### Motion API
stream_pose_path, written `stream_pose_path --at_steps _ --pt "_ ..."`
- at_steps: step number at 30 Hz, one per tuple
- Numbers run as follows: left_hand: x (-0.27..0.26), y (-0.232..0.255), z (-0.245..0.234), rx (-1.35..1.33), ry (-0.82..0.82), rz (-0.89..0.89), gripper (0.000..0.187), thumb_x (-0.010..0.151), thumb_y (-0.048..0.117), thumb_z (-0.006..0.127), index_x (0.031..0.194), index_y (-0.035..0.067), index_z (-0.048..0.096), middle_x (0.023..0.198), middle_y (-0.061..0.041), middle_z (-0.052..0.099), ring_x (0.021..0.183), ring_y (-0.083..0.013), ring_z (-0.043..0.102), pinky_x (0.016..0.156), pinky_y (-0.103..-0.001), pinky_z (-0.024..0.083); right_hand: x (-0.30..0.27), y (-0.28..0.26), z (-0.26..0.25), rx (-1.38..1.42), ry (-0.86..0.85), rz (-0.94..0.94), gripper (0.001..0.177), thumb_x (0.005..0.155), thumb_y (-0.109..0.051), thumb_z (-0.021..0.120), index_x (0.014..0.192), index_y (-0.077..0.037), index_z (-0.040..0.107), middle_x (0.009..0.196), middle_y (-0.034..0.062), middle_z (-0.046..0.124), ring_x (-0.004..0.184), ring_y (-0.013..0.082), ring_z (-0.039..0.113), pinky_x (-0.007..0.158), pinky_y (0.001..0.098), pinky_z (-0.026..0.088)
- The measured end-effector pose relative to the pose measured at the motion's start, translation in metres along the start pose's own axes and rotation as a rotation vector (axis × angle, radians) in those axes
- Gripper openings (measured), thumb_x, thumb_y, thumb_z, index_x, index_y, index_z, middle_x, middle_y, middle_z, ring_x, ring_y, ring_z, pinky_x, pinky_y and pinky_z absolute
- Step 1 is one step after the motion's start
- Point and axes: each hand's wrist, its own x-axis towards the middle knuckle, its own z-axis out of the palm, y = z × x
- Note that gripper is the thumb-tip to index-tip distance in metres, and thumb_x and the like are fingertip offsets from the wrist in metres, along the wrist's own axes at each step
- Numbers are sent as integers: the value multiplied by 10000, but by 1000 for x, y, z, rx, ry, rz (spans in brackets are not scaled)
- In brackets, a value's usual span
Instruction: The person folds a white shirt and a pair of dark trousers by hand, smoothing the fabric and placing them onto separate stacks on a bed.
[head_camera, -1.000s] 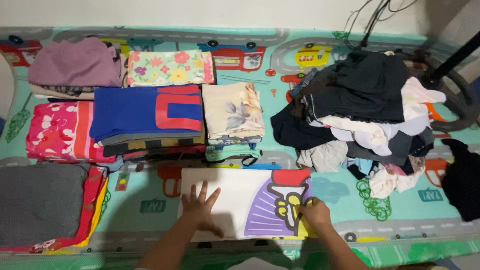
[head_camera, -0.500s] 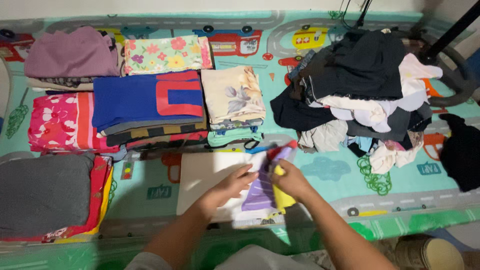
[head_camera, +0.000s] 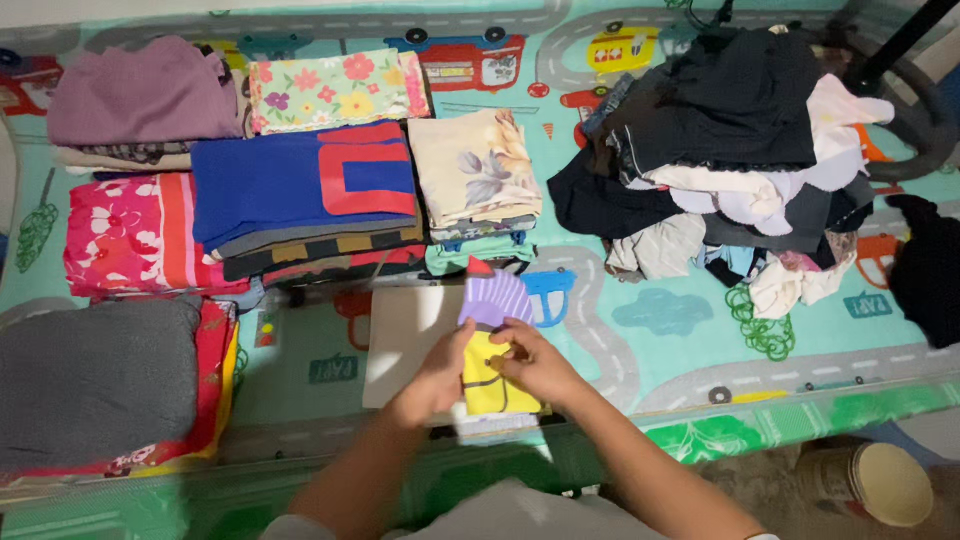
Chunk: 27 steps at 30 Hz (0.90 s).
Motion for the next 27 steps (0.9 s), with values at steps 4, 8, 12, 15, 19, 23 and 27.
stream_pose_path --at_steps 4,8,12,15,19,23,27 --pt "-29 20 -27 44 -3 35 549 1036 439 401 1354 11 533 1123 -182 708 956 -299 716 835 -447 627 -2 8 -1 -69 152 66 331 810 -93 771 1132 -85 694 1498 96 498 861 165 648 793 321 553" --pt "-13 17 -97 82 111 112 460 1020 386 484 1297 25 557 1068 -162 689 921 -291 704 790 -449 623 -9 17 1 -22 169 79 297 810 -74 736 1100 -43 678 1292 90 629 906 172 709 822 308 570" --pt "39 -7 -183 67 281 146 398 1010 349 524 1219 15 575 1009 -151 668 867 -305 694 725 -480 606 -15 17 15 -5 190 178 292 803 -75 747 1085 -38 678 1205 75 641 878 183 707 781 325 560" --pt "66 -29 -225 498 428 255 312 972 251 583 1232 80 601 1088 -91 702 941 -268 687 791 -445 546 -20 24 24 -232 157 191 274 830 -100 790 1086 -49 709 1172 71 627 920 167 680 824 290 545" --pt "81 -41 -245 687 498 456 315 990 262 586 1181 21 651 1056 -158 713 921 -297 675 809 -453 523 -20 37 37 -47 56 188 220 896 -156 785 1000 17 700 1030 142 640 795 171 640 691 319 530" --pt "84 -39 -251 639 534 375 342 1020 286 551 1208 13 635 1081 -188 698 930 -342 640 821 -466 516 -21 40 44 -223 115 161 189 861 -157 794 1018 -51 803 1211 -25 528 893 95 631 729 282 565" --pt "75 -32 -239 620 593 312 374 1023 298 505 1282 46 601 1146 -186 683 988 -343 675 843 -480 521 -23 32 48 -51 20 337 219 890 -171 750 1064 -44 786 957 120 729 817 198 630 715 329 525"
